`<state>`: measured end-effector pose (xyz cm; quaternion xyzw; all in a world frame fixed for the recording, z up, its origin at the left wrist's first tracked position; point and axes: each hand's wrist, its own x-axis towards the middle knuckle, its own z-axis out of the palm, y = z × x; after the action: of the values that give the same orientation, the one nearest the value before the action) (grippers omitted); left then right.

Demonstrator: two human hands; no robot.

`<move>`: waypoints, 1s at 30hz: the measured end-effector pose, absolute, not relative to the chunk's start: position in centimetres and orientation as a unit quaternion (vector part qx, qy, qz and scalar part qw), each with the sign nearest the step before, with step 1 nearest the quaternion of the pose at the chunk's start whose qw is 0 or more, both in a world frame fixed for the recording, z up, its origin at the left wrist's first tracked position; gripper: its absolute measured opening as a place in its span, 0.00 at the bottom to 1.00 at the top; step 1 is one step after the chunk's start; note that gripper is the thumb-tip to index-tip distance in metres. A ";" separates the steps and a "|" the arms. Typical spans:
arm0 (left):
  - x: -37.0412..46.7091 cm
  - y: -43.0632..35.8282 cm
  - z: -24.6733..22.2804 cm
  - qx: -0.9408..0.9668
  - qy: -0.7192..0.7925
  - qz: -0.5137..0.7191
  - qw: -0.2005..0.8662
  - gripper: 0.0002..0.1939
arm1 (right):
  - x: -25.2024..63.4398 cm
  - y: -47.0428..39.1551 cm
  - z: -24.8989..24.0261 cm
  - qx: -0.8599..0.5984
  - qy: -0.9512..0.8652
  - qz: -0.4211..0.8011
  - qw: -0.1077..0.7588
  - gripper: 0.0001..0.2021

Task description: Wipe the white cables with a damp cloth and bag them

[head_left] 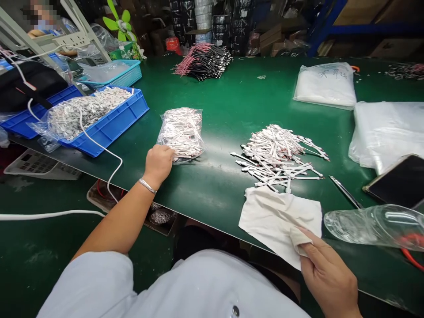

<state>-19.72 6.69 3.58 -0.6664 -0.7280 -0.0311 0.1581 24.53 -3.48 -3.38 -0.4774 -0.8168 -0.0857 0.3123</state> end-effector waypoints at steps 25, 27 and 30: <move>5.7 13.8 5.3 -0.806 -0.574 0.086 -0.117 0.37 | 24.1 -3.5 -2.9 -0.539 -0.787 -0.051 0.295 0.20; 6.3 14.1 5.4 -0.811 -0.563 0.106 -0.122 0.32 | 24.2 -3.6 -2.8 -0.541 -0.788 -0.039 0.289 0.19; 6.1 14.8 5.6 -0.820 -0.538 0.136 -0.138 0.21 | 24.2 -3.5 -2.5 -0.539 -0.792 -0.027 0.285 0.20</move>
<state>6.14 14.75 5.55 -0.8203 -0.5381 0.1358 -0.1382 24.19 -3.54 -2.49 -0.5392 -0.7921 -0.0266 0.2849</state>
